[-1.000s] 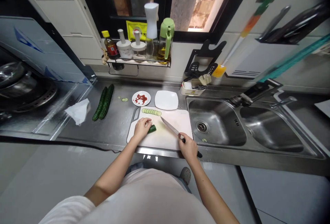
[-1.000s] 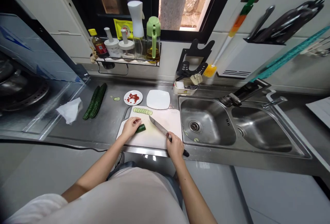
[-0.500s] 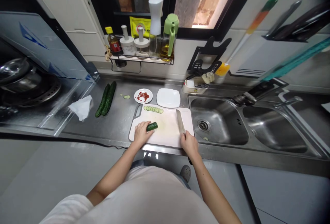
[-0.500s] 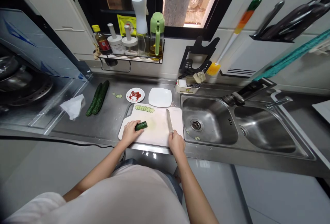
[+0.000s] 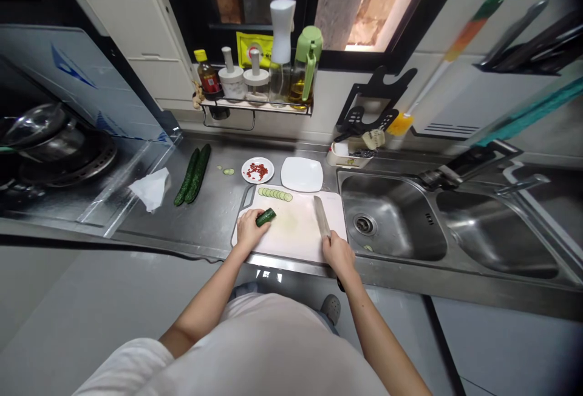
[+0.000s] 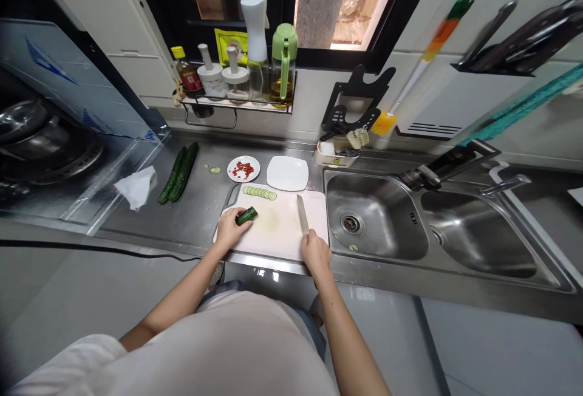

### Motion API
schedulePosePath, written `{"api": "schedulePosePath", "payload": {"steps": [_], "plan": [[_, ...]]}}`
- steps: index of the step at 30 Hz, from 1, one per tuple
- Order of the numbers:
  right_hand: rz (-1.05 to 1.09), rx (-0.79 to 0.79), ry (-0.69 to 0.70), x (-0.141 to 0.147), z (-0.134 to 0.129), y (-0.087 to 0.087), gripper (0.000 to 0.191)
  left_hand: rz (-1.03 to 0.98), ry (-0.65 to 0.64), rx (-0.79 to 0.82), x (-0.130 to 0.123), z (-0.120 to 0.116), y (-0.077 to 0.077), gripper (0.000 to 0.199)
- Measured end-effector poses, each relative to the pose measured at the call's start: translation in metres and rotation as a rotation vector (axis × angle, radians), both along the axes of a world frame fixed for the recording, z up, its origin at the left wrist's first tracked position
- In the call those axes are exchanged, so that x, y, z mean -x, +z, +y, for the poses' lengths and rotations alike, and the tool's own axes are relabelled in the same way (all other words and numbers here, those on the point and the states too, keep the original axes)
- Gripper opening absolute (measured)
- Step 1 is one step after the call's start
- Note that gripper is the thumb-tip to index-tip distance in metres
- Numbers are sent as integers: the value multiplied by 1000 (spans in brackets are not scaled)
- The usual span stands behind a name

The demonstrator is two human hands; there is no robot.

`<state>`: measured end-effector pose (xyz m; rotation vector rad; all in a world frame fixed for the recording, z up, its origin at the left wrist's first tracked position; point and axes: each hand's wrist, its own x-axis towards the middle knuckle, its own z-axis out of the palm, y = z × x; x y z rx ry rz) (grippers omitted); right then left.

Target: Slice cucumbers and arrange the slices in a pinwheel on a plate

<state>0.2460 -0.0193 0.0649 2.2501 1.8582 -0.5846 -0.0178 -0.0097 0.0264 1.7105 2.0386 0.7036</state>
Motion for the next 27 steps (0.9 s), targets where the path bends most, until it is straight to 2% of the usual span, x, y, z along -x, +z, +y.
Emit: {"api": "schedulePosePath", "payload": {"steps": [6, 13, 19, 27], "plan": [[-6, 30, 17, 1, 5, 2, 35, -12, 307, -66, 34, 24, -4, 37], [-13, 31, 16, 2, 7, 0, 36, 37, 597, 43, 62, 38, -8, 35], [-12, 29, 14, 3, 8, -1, 36, 47, 636, 93, 70, 47, -12, 35], [-15, 18, 21, 4, 7, -4, 36, 57, 584, 113, 71, 52, -16, 37]]}}
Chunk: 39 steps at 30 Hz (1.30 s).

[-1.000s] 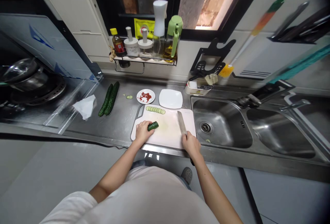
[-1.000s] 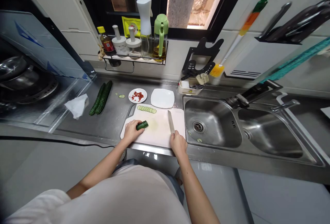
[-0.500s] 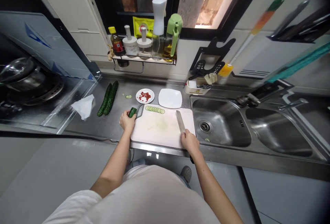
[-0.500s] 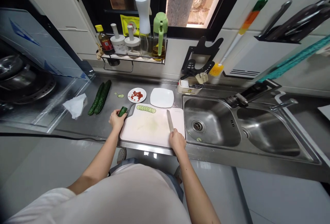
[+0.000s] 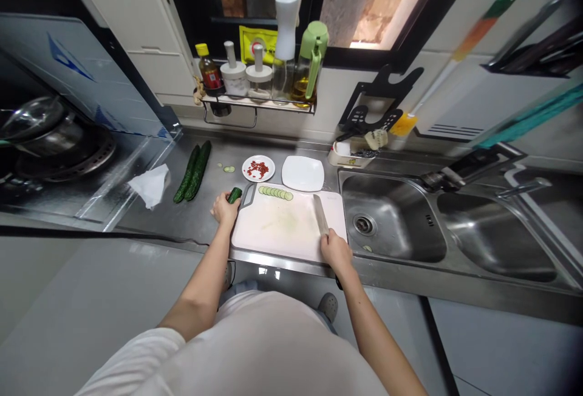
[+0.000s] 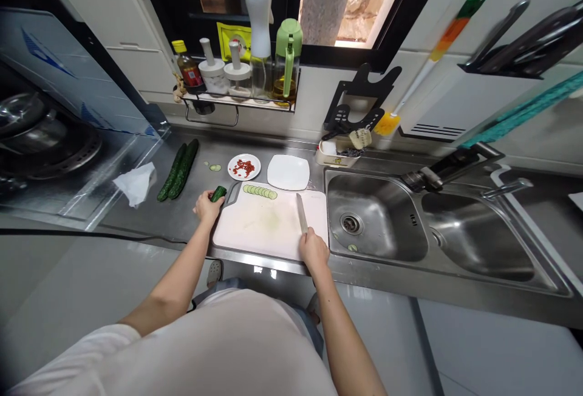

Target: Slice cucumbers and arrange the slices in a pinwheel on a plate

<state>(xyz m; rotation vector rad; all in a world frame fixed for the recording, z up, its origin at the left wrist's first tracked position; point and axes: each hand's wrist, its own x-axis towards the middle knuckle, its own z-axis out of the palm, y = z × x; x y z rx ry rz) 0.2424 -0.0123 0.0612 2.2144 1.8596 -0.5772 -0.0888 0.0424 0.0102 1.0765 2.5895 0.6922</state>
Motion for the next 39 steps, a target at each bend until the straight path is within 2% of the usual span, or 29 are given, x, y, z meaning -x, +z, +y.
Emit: {"api": "schedulePosePath", "payload": {"steps": [7, 11, 13, 18, 24, 34, 39], "plan": [[2, -6, 9, 1, 0, 1, 35, -12, -13, -6, 1, -5, 4, 45], [2, -1, 6, 2, -1, 1, 35, 125, 22, -72, -13, -11, 12, 49], [4, -6, 3, 2, -1, 1, 35, 187, -52, -144, -27, -13, 15, 44], [15, -4, -6, 2, 0, 0, 37, 122, -402, -164, -75, -7, 15, 34], [21, -14, -1, 1, 2, -2, 35, 64, -613, -91, -117, 15, 10, 32], [15, -15, 7, 5, 1, -3, 34, 186, -760, 61, -135, 48, 6, 33], [18, 18, -2, 6, 2, 0, 33, 176, -730, 94, -136, 53, 6, 26]]}}
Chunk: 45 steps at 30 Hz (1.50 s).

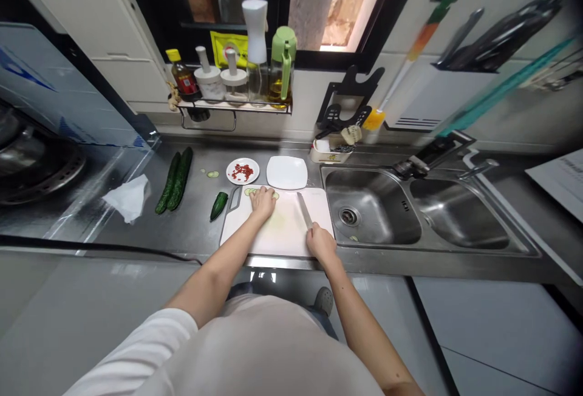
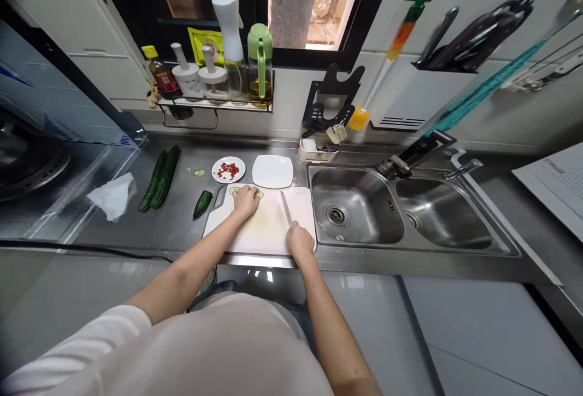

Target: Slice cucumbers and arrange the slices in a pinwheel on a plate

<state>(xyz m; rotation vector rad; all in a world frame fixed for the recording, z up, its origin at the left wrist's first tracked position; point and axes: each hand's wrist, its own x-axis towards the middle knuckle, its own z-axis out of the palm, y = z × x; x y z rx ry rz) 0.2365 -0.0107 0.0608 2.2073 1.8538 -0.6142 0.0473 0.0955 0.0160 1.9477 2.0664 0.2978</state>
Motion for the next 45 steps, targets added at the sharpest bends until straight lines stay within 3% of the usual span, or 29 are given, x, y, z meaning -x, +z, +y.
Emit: {"api": "schedulePosePath", "payload": {"steps": [8, 14, 18, 24, 29, 35, 45], "plan": [[-10, 13, 25, 1, 1, 3, 33, -176, 70, 42, 5, -4, 7, 18], [-31, 4, 63, -1, 1, 2, 32, -356, 137, 160, 28, -23, 4, 17], [-29, -8, 115, -5, 3, 1, 33, -316, 77, 203, 52, -31, 2, 15], [-23, -26, 185, 3, 0, 12, 34, -259, 10, 130, 74, -31, 1, 22], [19, -11, 308, 25, -13, 21, 30, -184, 95, 113, 76, -32, -3, 23], [21, 4, 409, 41, -19, 18, 27, -196, 171, 160, 74, -29, -6, 20], [18, 28, 453, 46, -20, 16, 26, -222, 203, 181, 75, -25, -5, 19]]}}
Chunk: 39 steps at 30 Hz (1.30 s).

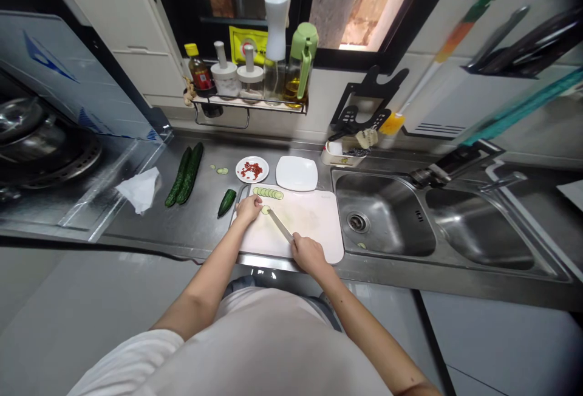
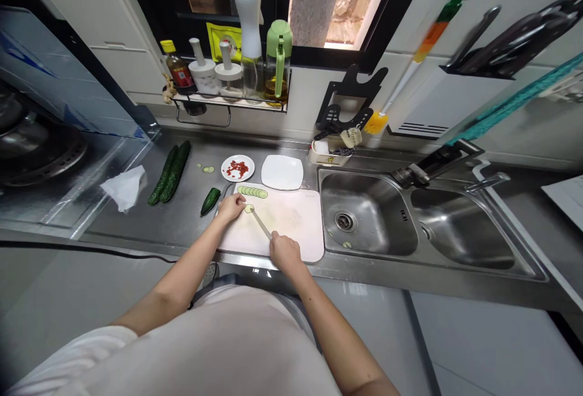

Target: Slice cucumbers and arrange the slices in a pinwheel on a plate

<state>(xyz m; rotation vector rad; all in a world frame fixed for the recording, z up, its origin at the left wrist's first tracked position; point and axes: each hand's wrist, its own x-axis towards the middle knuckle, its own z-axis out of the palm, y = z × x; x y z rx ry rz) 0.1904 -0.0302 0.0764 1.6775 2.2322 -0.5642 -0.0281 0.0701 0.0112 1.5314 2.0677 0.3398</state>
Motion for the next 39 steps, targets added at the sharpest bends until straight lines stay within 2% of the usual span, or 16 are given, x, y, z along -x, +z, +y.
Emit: {"api": "schedulePosePath", "payload": {"steps": [12, 28, 39], "plan": [[-25, 109, 65, 10, 13, 12, 28, -43, 18, 9, 0, 0, 5, 17], [8, 126, 37, 25, 22, 4, 30, -50, 28, 19, 2, 1, 2, 17], [23, 151, 2, 34, 26, 7, 32, -45, 23, 20, 2, 2, 2, 15]]}}
